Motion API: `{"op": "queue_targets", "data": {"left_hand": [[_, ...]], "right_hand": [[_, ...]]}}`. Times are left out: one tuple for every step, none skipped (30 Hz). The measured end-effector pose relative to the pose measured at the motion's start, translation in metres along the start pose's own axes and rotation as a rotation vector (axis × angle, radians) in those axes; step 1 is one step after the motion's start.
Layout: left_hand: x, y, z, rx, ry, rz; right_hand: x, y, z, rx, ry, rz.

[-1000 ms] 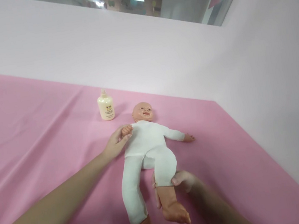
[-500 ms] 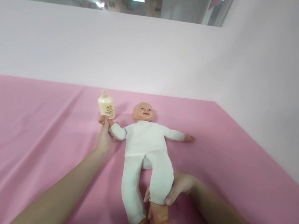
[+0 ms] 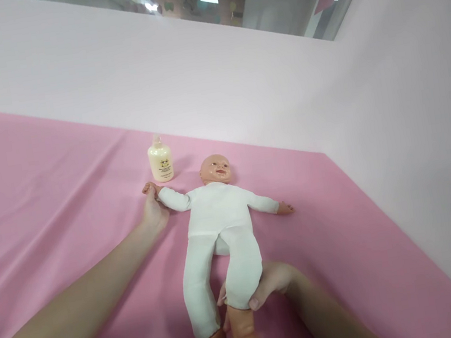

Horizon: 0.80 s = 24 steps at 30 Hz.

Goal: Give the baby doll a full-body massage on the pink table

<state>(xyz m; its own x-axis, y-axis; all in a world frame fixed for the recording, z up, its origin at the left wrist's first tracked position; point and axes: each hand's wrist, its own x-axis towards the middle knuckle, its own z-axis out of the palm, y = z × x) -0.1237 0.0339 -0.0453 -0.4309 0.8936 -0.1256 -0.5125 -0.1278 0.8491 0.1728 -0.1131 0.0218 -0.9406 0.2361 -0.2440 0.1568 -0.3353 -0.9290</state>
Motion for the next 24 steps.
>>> {"op": "queue_targets", "data": {"left_hand": [[0.000,0.000,0.000,0.019,-0.015,0.028],[-0.001,-0.001,-0.001,0.036,-0.031,0.055],[-0.003,0.000,0.000,0.053,-0.049,0.078],[-0.006,0.001,0.000,0.070,-0.068,0.096],[-0.009,0.002,0.002,0.088,-0.089,0.109],[-0.013,0.004,0.003,0.102,-0.107,0.121],[-0.018,0.006,0.005,0.113,-0.125,0.137],[-0.024,0.008,0.007,0.118,-0.143,0.159],[-0.029,0.011,0.009,0.119,-0.165,0.190],[-0.036,0.012,0.011,0.122,-0.194,0.226],[-0.042,0.014,0.013,0.130,-0.232,0.264],[-0.048,0.015,0.015,0.147,-0.279,0.304],[-0.053,0.015,0.016,0.174,-0.336,0.347],[-0.059,0.016,0.017,0.213,-0.401,0.395],[-0.063,0.016,0.018,0.267,-0.471,0.440],[-0.067,0.016,0.018,0.334,-0.543,0.478],[-0.071,0.017,0.019,0.408,-0.617,0.508],[-0.073,0.017,0.019,0.487,-0.689,0.530],[-0.075,0.018,0.019,0.564,-0.753,0.551],[-0.076,0.020,0.019,0.635,-0.808,0.577],[-0.076,0.021,0.019,0.695,-0.855,0.611],[-0.076,0.022,0.019,0.747,-0.896,0.655],[-0.075,0.022,0.019,0.794,-0.931,0.699],[-0.075,0.022,0.019,0.833,-0.964,0.739]], "right_hand": [[0.000,0.001,0.000,0.014,0.005,0.004],[0.000,0.002,0.000,0.028,0.009,0.008],[0.000,0.004,0.000,0.042,0.013,0.012],[0.000,0.006,-0.001,0.059,0.015,0.010],[0.000,0.009,-0.001,0.079,0.019,0.004],[0.000,0.012,-0.001,0.104,0.024,-0.009],[0.000,0.016,0.000,0.133,0.035,-0.028],[0.000,0.019,0.000,0.169,0.053,-0.055],[0.001,0.022,0.001,0.206,0.076,-0.089],[0.001,0.025,0.002,0.240,0.100,-0.124],[0.002,0.028,0.002,0.269,0.123,-0.162],[0.002,0.030,0.002,0.295,0.145,-0.204],[0.003,0.032,0.001,0.317,0.167,-0.245],[0.003,0.034,0.000,0.336,0.189,-0.281],[0.004,0.035,-0.002,0.351,0.221,-0.309],[0.004,0.035,-0.004,0.365,0.260,-0.331],[0.005,0.034,-0.006,0.379,0.312,-0.352],[0.005,0.033,-0.009,0.392,0.370,-0.370],[0.006,0.031,-0.011,0.406,0.426,-0.383],[0.007,0.028,-0.013,0.422,0.475,-0.393],[0.008,0.026,-0.015,0.442,0.519,-0.400],[0.009,0.024,-0.017,0.464,0.558,-0.406],[0.010,0.023,-0.018,0.486,0.595,-0.407],[0.011,0.023,-0.019,0.504,0.626,-0.398]]}}
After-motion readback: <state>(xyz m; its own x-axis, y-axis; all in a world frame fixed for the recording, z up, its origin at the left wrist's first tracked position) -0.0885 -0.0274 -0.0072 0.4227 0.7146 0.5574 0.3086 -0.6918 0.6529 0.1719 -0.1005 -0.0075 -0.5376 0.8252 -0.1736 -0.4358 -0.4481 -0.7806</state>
